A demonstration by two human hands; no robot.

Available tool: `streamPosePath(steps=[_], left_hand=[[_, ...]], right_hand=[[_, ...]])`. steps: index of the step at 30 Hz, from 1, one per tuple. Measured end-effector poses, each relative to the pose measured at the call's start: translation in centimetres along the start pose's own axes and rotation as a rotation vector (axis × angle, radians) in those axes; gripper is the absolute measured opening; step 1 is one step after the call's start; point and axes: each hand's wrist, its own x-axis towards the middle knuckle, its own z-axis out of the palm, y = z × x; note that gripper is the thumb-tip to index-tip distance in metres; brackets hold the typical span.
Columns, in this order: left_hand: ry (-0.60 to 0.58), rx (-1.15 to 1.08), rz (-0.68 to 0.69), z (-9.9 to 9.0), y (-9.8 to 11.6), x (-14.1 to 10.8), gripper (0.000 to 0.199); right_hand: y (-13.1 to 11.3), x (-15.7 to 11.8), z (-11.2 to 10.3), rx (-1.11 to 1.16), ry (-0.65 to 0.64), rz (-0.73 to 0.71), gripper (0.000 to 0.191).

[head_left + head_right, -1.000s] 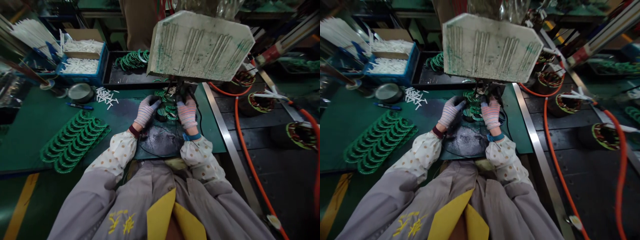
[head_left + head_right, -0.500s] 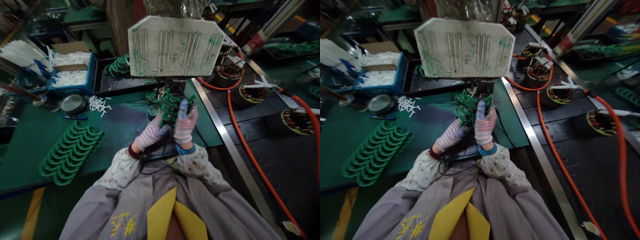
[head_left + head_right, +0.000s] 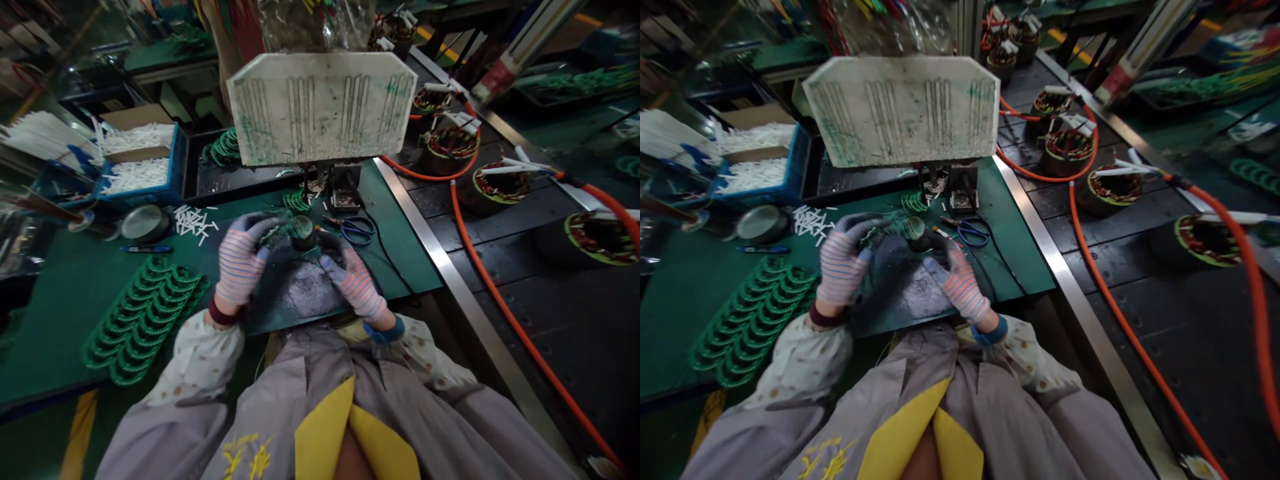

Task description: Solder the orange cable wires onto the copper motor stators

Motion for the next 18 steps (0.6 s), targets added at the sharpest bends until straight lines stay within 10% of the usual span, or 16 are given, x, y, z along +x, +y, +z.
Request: streamPosePath(steps=[4, 8, 18], left_hand=[[-0.163, 0.511, -0.032, -0.4, -5.3, 3.7, 0.041], [-0.351, 0.496, 0.027, 2.2, -8.6, 6.8, 0.037], [-0.414, 0.500, 0.021, 5.3, -9.7, 8.0, 0.055]], right_hand=[[2.4, -0.7, -2.2, -0.041, 0.118, 0.044, 0.053], [4.3, -1.3, -1.9, -0.087, 0.151, 0.075, 0.051], [4.6, -2.2, -1.6, -0.245, 0.132, -0.042, 0.041]])
